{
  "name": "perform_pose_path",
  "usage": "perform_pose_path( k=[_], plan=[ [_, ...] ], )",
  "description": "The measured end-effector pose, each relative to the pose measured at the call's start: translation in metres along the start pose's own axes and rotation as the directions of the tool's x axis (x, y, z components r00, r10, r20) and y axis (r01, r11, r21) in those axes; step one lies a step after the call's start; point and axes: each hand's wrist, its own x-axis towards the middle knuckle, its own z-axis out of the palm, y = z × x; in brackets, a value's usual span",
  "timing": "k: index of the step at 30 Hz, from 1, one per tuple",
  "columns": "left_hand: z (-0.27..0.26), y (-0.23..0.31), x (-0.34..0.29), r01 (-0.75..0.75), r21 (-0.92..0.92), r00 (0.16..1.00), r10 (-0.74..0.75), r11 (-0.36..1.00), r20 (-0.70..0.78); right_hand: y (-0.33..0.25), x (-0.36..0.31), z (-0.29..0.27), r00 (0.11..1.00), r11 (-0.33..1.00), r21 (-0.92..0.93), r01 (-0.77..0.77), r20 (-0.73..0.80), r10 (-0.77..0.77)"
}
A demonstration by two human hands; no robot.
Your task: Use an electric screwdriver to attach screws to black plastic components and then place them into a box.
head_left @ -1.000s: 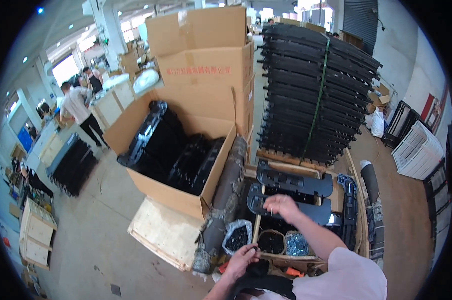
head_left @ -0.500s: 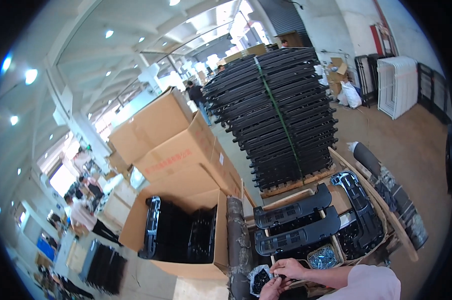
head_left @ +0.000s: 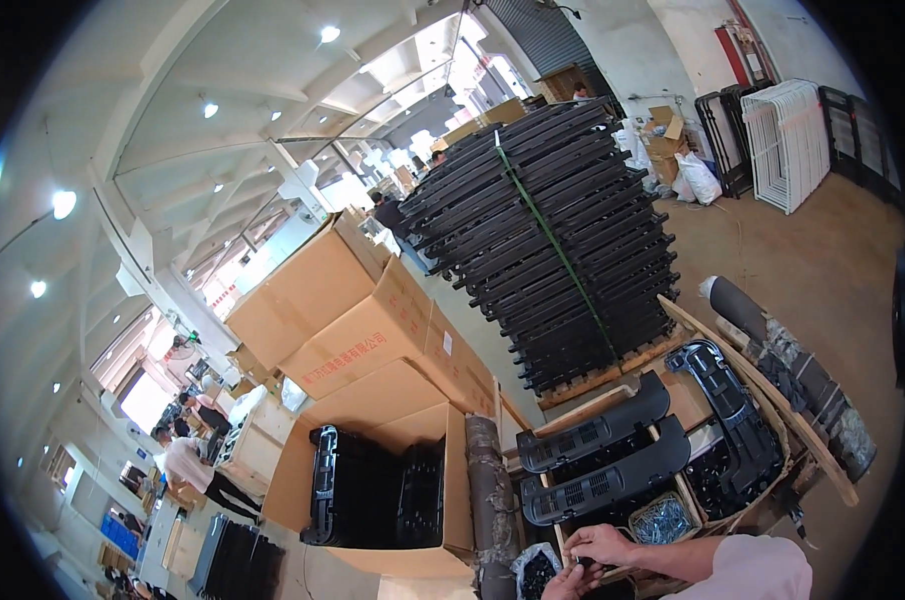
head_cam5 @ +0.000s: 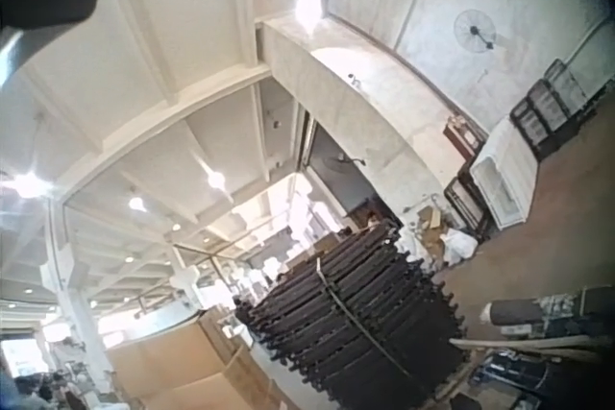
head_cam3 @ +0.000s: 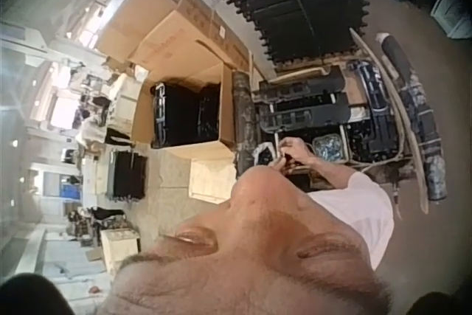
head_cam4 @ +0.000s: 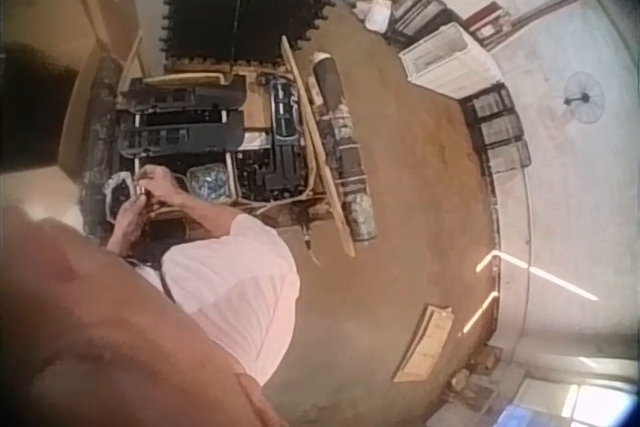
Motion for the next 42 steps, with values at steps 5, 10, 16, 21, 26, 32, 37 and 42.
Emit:
perform_pose_path(
  k=[5, 10, 16, 21, 26, 32, 37, 42],
  plan=[
    [0.007, 0.000, -0.008, -0.032, -0.071, 0.999, 0.030, 0.997, -0.025, 0.001, 0.002, 0.000, 1.000, 0.999, -0.036, 0.012, 0.003, -0.012],
    [0.008, 0.007, -0.016, -0.047, -0.102, 0.999, 0.045, 0.994, -0.019, 0.006, 0.003, 0.007, 0.999, 0.997, -0.073, 0.031, 0.043, -0.028],
    [-0.006, -0.010, -0.018, -0.074, -0.177, 0.996, 0.062, 0.981, -0.070, 0.014, 0.008, 0.015, 0.991, 0.990, -0.143, -0.006, 0.131, 0.025],
    [-0.032, -0.027, -0.012, -0.091, -0.220, 0.991, 0.068, 0.971, -0.112, 0.003, 0.007, 0.023, 0.977, 0.761, -0.631, 0.153, 0.214, -0.019],
    [0.006, 0.013, -0.043, -0.097, -0.218, 0.979, 0.054, 0.971, -0.196, -0.013, 0.006, 0.021, 0.844, 0.457, -0.713, 0.531, 0.492, -0.214],
    [-0.024, -0.013, -0.013, -0.090, -0.284, 0.982, 0.038, 0.955, -0.183, -0.029, 0.005, 0.012, 0.756, 0.332, -0.679, 0.655, 0.581, -0.302],
    [-0.015, -0.011, -0.005, -0.036, -0.288, 0.987, -0.011, 0.957, -0.158, -0.030, 0.004, 0.007, 0.794, 0.248, -0.761, 0.599, 0.526, -0.303],
    [-0.002, 0.001, -0.020, -0.019, -0.159, 0.990, -0.004, 0.987, -0.139, -0.035, -0.008, 0.002, 0.887, 0.341, -0.842, 0.419, 0.299, -0.351]
  ],
)
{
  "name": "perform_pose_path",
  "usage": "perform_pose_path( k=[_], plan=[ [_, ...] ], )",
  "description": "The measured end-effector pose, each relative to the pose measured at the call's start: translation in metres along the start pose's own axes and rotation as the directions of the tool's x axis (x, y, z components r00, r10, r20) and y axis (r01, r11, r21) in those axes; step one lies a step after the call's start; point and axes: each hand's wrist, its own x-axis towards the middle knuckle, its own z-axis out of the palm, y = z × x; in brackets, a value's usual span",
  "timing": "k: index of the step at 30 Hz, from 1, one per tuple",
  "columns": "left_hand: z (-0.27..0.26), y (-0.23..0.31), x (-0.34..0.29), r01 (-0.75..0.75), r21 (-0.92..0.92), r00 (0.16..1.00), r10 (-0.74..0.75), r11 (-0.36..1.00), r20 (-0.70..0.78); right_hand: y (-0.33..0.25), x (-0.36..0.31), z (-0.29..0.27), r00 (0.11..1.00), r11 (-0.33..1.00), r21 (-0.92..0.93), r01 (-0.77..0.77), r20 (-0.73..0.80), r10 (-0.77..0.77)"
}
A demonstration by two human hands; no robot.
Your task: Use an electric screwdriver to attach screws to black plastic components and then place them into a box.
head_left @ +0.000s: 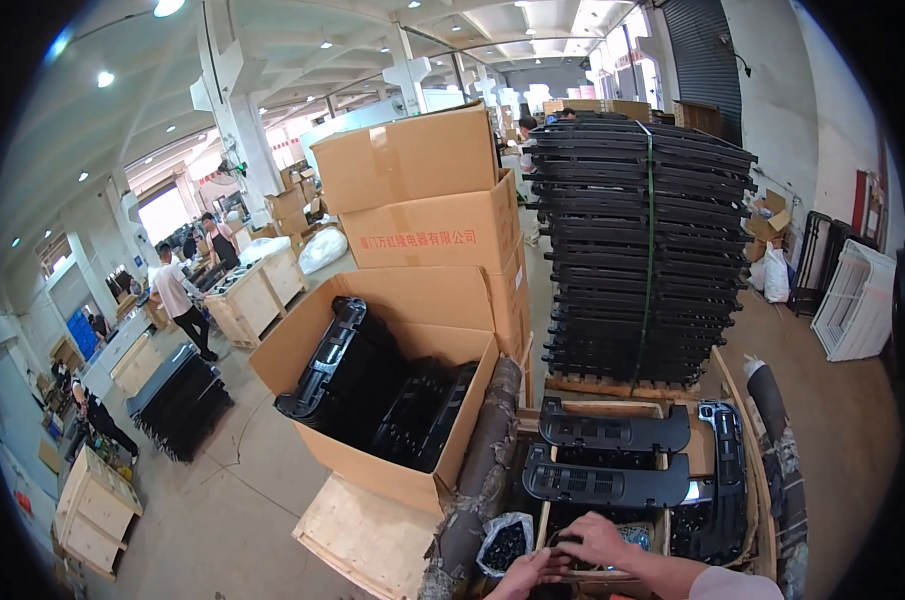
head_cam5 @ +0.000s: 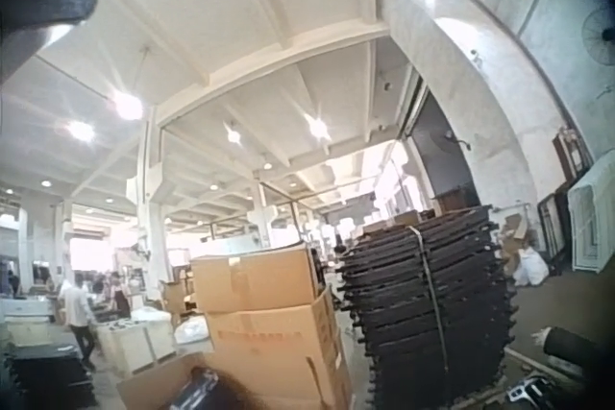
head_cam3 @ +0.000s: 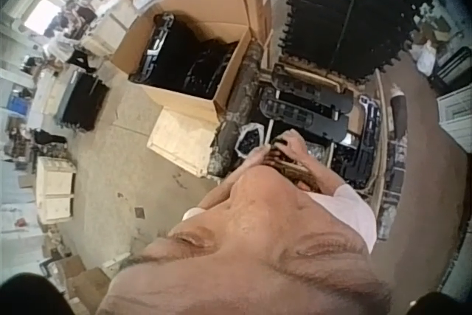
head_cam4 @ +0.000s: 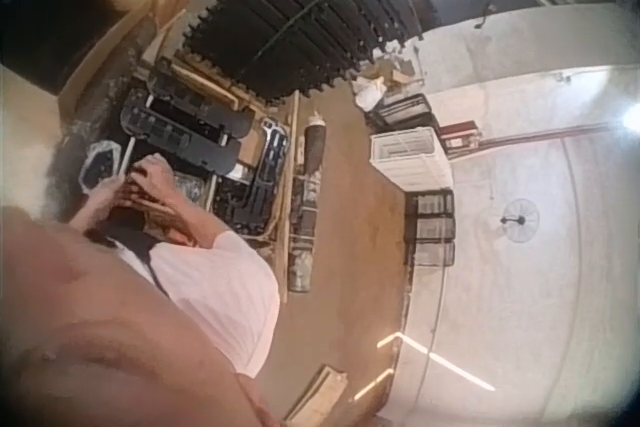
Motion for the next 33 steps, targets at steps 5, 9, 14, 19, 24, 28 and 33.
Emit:
perform_pose_path(
  k=[5, 9, 14, 19, 24, 28, 33],
  plan=[
    [-0.020, -0.011, 0.020, -0.297, 0.752, 0.879, 0.476, 0.589, -0.025, 0.061, 0.009, -0.034, 0.909, 0.967, -0.049, -0.249, -0.356, 0.216],
    [-0.025, 0.005, 0.027, -0.441, 0.866, 0.747, 0.630, 0.234, 0.210, 0.115, 0.022, -0.089, 0.727, 0.912, -0.011, -0.409, -0.608, 0.319],
    [-0.043, -0.016, 0.041, -0.450, 0.869, 0.792, 0.542, 0.208, 0.281, 0.205, 0.024, -0.113, 0.513, 0.766, 0.170, -0.620, -0.651, 0.560],
    [-0.036, -0.020, 0.031, -0.442, 0.881, 0.801, 0.516, 0.171, 0.302, 0.230, 0.009, -0.096, 0.457, 0.673, 0.084, -0.735, -0.673, 0.582],
    [-0.038, -0.024, 0.026, -0.430, 0.886, 0.811, 0.505, 0.171, 0.296, 0.234, 0.014, -0.076, 0.481, 0.668, 0.033, -0.743, -0.668, 0.568],
    [-0.038, -0.023, 0.024, -0.421, 0.893, 0.812, 0.506, 0.160, 0.292, 0.234, 0.023, -0.076, 0.521, 0.707, -0.018, -0.707, -0.689, 0.504],
    [-0.036, -0.022, 0.028, -0.418, 0.894, 0.810, 0.510, 0.160, 0.288, 0.243, 0.024, -0.073, 0.538, 0.686, -0.082, -0.723, -0.689, 0.485]
  ],
)
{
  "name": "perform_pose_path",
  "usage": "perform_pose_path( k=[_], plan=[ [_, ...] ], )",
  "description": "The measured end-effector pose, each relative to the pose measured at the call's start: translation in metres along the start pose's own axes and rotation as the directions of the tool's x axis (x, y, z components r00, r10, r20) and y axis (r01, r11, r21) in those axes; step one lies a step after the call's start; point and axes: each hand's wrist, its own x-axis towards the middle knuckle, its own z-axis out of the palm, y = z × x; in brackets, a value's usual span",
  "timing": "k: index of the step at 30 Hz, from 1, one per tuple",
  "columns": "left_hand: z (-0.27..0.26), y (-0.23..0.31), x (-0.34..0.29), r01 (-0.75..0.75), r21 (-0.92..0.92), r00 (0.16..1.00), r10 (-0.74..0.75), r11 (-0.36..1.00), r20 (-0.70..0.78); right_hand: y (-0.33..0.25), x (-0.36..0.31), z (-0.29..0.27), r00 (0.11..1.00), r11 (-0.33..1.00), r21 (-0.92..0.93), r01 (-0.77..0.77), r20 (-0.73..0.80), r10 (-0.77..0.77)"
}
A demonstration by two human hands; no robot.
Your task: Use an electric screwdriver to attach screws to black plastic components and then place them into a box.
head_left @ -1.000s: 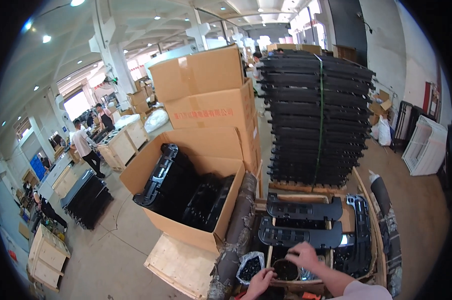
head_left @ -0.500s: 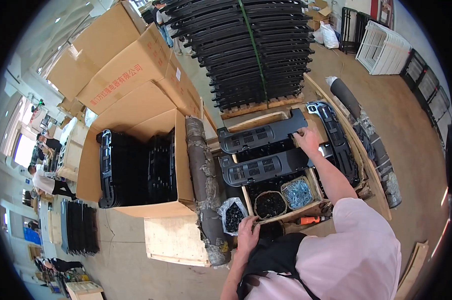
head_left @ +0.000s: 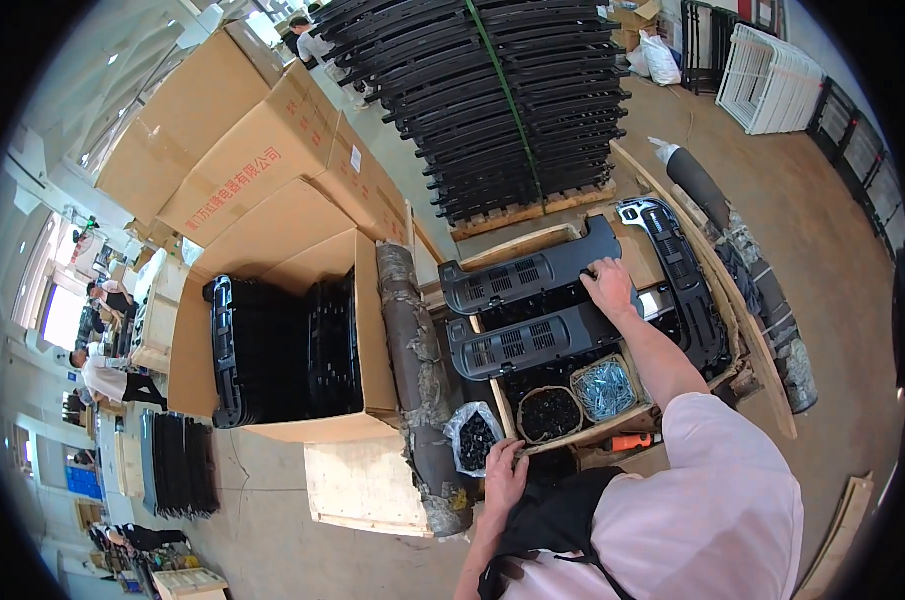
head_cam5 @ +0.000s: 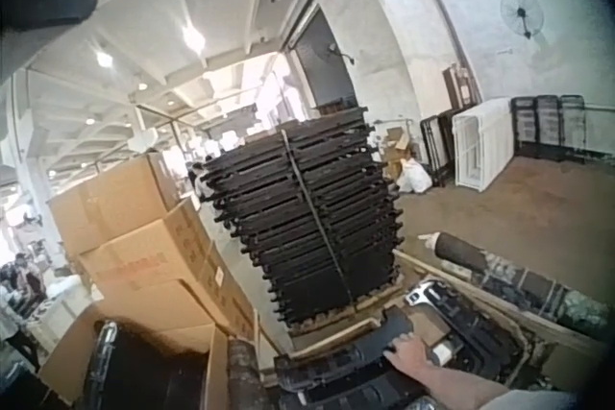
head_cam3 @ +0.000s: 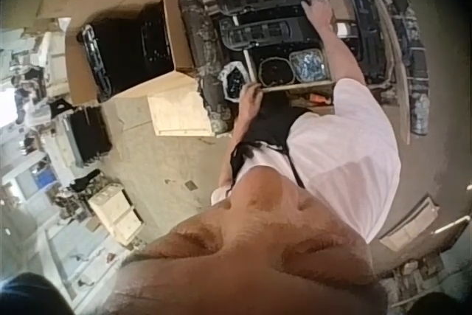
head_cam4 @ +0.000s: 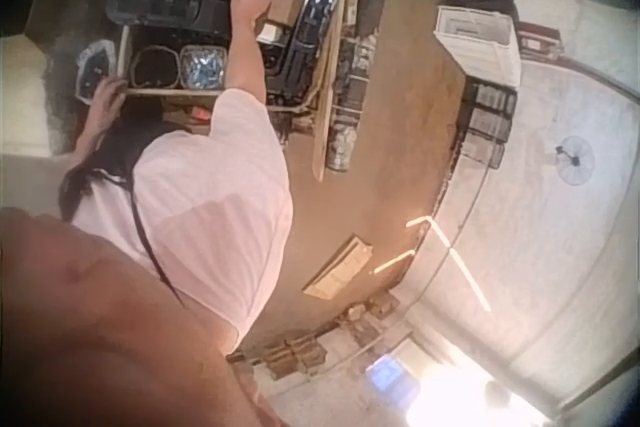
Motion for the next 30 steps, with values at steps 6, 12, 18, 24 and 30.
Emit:
perform_pose_path(
  k=[6, 12, 18, 24, 30],
  plan=[
    [0.003, 0.000, 0.001, 0.008, 0.006, 1.000, -0.008, 1.000, -0.005, -0.001, -0.002, -0.002, 0.998, 0.998, 0.033, -0.055, -0.020, 0.056],
    [0.004, 0.002, -0.005, 0.014, 0.042, 1.000, -0.015, 0.999, 0.018, -0.001, -0.007, -0.008, 0.998, 0.999, -0.028, 0.025, 0.060, -0.024],
    [0.007, 0.008, -0.010, 0.023, 0.060, 0.999, -0.024, 0.998, 0.028, 0.006, -0.019, -0.018, 0.992, 1.000, 0.000, 0.013, 0.129, -0.013],
    [0.007, 0.012, -0.007, 0.013, 0.063, 1.000, -0.014, 0.998, 0.012, -0.035, -0.042, -0.068, 0.991, 0.949, 0.297, 0.103, 0.054, -0.125],
    [0.008, 0.016, 0.010, 0.011, 0.077, 1.000, -0.012, 0.997, 0.010, -0.055, -0.123, -0.067, 0.807, 0.835, 0.464, 0.297, 0.345, -0.479]
  ],
)
